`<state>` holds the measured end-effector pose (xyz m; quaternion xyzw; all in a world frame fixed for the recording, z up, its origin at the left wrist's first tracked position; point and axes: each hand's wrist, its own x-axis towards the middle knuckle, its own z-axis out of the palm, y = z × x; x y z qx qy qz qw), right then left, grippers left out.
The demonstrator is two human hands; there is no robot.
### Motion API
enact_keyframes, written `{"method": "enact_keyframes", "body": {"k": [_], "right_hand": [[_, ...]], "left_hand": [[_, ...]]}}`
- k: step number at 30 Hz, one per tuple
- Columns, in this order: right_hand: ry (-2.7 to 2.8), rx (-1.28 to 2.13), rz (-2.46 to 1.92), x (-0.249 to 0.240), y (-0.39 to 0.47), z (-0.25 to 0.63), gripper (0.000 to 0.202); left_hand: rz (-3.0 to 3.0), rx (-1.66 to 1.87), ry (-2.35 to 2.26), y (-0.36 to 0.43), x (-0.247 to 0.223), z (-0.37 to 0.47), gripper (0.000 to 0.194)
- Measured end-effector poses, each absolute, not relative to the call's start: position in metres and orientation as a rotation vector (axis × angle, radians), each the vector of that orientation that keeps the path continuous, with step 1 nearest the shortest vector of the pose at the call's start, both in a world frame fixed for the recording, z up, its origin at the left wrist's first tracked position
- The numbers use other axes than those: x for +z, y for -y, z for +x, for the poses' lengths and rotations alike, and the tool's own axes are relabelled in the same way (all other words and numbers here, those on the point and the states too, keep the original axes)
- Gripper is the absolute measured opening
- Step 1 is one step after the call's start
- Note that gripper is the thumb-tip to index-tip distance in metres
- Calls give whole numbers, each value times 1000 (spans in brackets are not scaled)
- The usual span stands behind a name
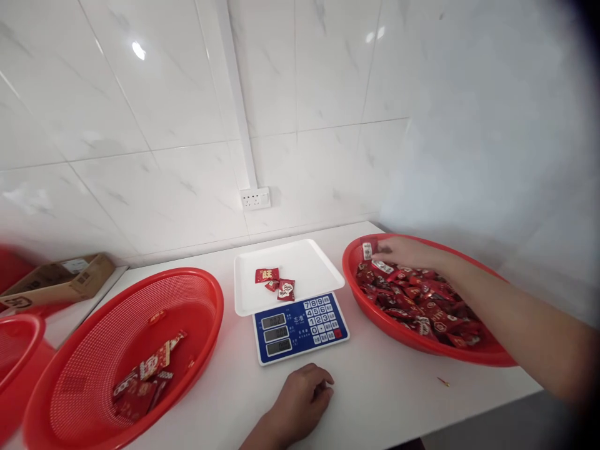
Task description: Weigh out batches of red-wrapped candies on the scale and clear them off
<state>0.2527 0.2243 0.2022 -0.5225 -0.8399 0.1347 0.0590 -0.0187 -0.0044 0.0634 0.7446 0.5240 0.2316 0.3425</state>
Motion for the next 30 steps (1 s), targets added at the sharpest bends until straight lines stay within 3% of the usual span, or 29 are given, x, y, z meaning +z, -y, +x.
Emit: {"method": "enact_keyframes", "body": {"k": [4, 13, 22, 30], "right_hand": [[2353, 689, -1409, 218, -211, 204, 39], [2140, 1179, -1289, 180, -200, 96, 16], [2091, 952, -1289, 185, -202, 88, 21], [2158, 433, -1295, 197, -196, 81, 27]], "left_hand": [[1949, 592, -1365, 5, 64, -19, 23], [1937, 587, -1358, 8, 65, -22, 24], [1965, 587, -1320, 8, 64, -23, 25], [1972, 579, -1320, 7, 63, -24, 24]]}}
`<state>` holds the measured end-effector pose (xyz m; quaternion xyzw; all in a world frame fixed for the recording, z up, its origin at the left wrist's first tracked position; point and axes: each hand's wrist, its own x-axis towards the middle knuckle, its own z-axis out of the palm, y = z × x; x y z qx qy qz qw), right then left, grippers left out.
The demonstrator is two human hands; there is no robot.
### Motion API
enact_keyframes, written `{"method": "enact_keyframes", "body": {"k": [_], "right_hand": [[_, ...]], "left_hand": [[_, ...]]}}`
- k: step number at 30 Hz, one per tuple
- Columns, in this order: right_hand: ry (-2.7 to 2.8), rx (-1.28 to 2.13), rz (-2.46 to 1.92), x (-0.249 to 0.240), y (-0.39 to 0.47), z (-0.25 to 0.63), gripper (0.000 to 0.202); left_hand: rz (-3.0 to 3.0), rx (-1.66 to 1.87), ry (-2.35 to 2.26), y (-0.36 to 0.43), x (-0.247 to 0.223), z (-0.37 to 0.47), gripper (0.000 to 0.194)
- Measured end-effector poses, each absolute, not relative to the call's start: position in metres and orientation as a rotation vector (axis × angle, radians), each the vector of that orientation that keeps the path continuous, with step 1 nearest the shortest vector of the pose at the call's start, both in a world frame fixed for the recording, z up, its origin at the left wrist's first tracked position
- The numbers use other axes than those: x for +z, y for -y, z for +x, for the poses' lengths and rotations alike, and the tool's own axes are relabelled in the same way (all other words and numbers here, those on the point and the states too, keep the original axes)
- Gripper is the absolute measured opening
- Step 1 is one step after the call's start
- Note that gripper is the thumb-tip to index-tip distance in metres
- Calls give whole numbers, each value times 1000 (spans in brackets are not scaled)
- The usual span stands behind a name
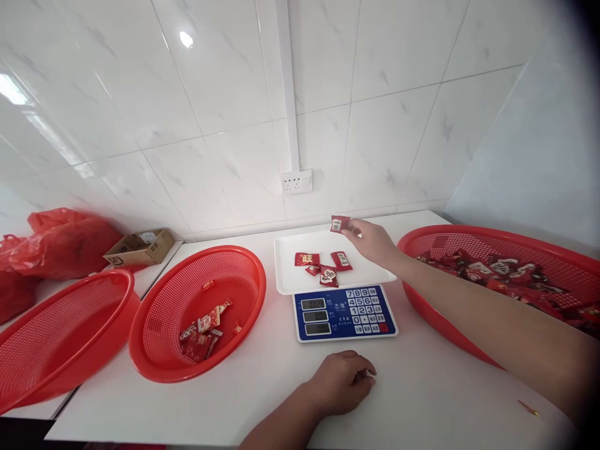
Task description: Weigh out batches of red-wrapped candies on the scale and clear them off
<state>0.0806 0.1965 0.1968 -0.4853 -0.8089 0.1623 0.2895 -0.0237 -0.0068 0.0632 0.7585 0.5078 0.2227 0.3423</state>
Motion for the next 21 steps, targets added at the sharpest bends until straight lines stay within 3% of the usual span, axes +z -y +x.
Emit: {"method": "enact_keyframes", "body": {"k": [6, 13, 21], "right_hand": [[2389, 216, -1197, 178, -195, 78, 30], [2575, 194, -1113, 172, -189, 97, 35], [2475, 187, -1519, 189, -180, 193, 32]], "left_hand": [[1974, 577, -1322, 7, 65, -24, 24], [1987, 559, -1318, 8, 63, -25, 24], [2040, 563, -1298, 8, 60, -25, 24]]}}
